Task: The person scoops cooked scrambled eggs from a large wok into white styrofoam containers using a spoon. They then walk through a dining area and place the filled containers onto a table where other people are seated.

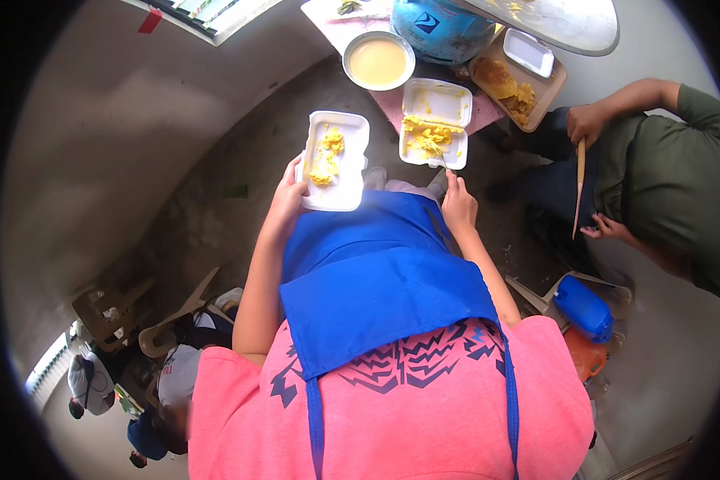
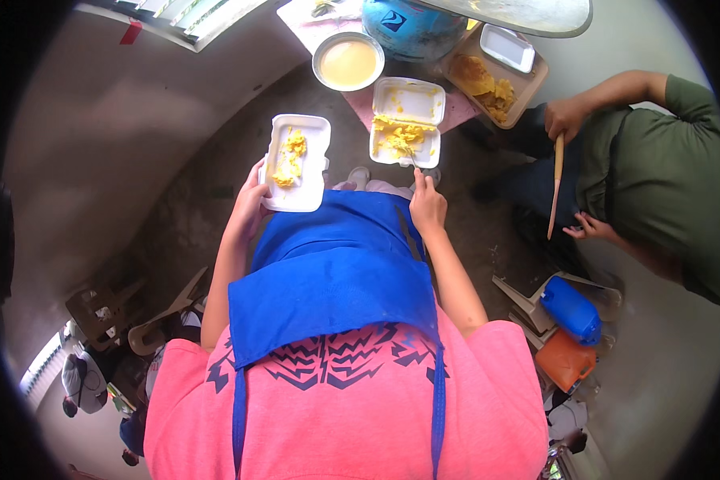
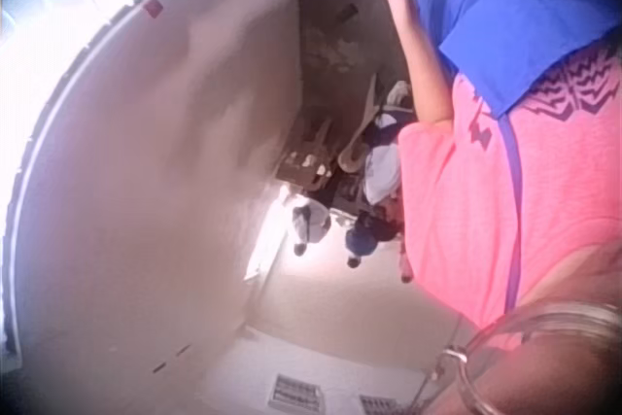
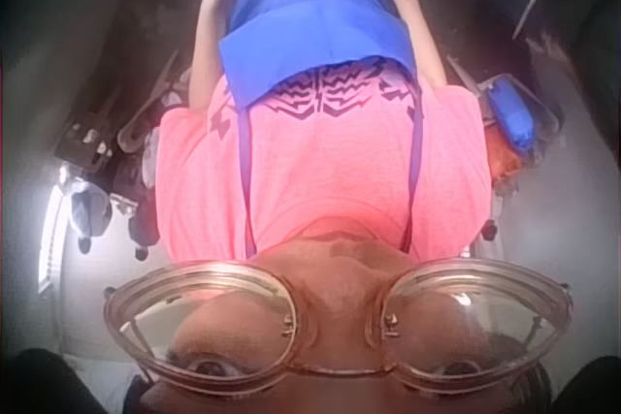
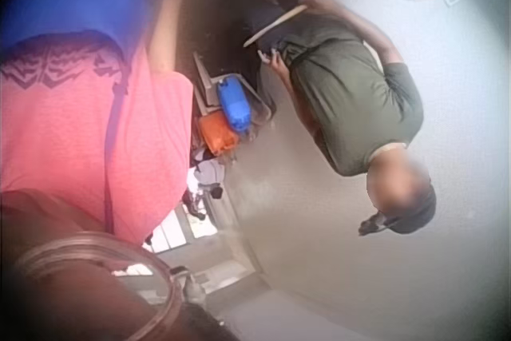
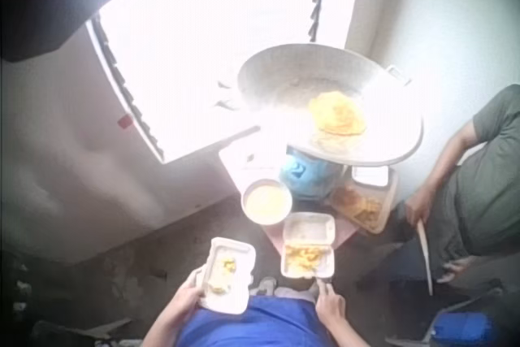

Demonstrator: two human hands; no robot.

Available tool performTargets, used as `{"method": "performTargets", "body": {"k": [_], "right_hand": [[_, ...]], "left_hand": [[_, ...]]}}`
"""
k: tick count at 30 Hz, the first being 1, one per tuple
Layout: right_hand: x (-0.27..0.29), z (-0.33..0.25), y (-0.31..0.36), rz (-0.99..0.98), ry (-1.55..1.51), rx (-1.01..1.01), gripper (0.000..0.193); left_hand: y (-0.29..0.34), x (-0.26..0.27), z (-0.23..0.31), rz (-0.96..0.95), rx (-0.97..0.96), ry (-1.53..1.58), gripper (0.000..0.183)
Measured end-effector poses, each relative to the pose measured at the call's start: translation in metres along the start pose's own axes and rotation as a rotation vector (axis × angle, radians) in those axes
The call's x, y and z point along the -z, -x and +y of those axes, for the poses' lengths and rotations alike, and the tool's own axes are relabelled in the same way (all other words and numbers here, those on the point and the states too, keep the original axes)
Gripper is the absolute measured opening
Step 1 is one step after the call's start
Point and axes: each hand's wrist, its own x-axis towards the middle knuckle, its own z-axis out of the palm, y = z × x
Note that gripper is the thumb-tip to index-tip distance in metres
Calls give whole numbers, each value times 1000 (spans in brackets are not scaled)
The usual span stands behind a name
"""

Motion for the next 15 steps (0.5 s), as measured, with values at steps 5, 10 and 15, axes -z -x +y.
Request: {"method": "performTargets", "body": {"k": [5,10,15], "right_hand": [[-16,9,-3,-21,80,14,38],[-24,8,-6,-83,141,10,41],[-29,6,-14,-113,110,-16,41]], "left_hand": [[0,-3,3,-1,7,-20,76],[-1,-4,3,-1,16,-22,76],[0,-7,6,-19,12,-14,76]]}}
